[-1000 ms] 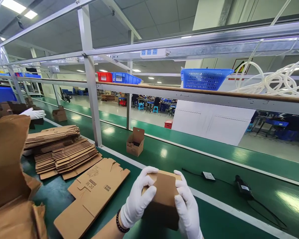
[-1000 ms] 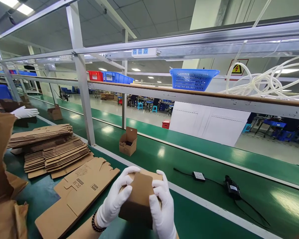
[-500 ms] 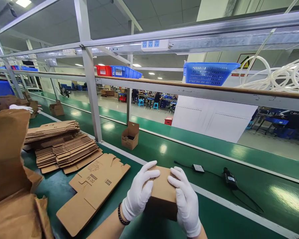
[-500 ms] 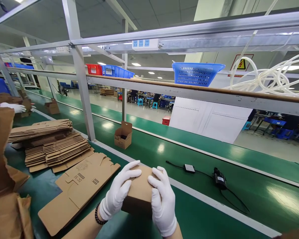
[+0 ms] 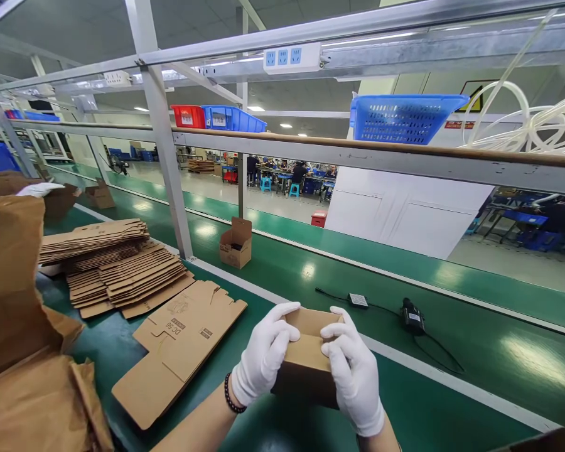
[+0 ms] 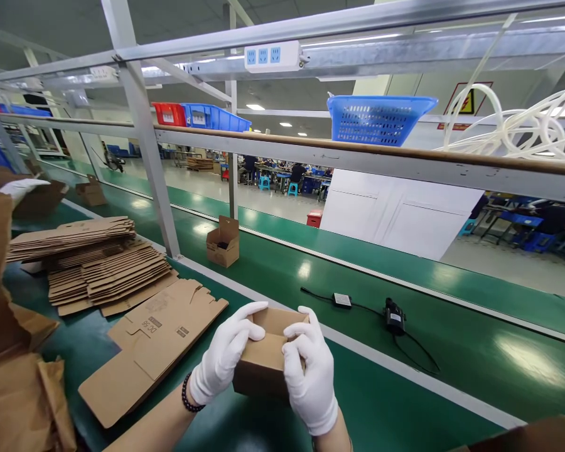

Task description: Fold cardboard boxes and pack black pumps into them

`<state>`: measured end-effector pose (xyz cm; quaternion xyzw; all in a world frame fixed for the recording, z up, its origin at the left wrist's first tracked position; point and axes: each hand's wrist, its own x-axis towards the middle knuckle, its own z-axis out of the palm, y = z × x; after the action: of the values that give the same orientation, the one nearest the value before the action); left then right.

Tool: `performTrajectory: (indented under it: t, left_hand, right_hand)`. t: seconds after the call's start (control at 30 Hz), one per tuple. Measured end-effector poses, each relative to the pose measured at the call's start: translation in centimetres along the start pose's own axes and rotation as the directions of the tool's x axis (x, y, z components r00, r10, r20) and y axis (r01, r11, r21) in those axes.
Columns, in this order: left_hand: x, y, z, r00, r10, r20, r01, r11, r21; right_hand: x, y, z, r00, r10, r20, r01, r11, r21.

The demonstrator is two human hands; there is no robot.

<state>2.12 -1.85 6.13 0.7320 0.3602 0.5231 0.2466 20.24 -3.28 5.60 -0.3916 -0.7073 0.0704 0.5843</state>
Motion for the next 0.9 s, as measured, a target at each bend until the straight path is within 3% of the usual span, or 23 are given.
performTrajectory:
  t: [0.4,0.53,0.63,0.7,0.77,0.9]
  left_hand:
    - [-0.6,0.7,-0.2,0.996,0.092,0.015,-0.091,0.996,-0.018]
    - [-0.5,0.6,-1.1,0.975,0.08,0.207,-0.079,0.997,-0.01]
    - [0.3,1.0,-2.2,0.91,0.053,0.412,-0.127,0.98,0.153]
    - [0.8,1.4,-2.6,0.875,0.011,0.484,-0.157,0.952,0.262]
    - [0.9,1.4,-2.8,0.872,0.003,0.489,-0.17,0.94,0.297]
    - [0.0,-0.2,-2.3,0.921,0.018,0.39,-0.114,0.968,0.225]
  right_hand:
    - [-0.3,-0.6,-1.2,0.995,-0.09,-0.034,0.09,0.996,0.02]
    - [-0.2,-0.3,-1.9,0.994,-0.109,-0.032,0.109,0.994,0.017]
    - [-0.1,-0.2,-2.0,0.989,-0.143,-0.019,0.143,0.99,-0.003]
    - [-0.1,-0.2,-1.9,0.987,-0.161,-0.009,0.161,0.987,-0.014]
    - [0.0,-0.2,-1.6,0.987,-0.163,-0.002,0.163,0.987,-0.012]
    - [0.3,-0.2,-1.3,0.989,-0.135,-0.06,0.135,0.991,-0.003]
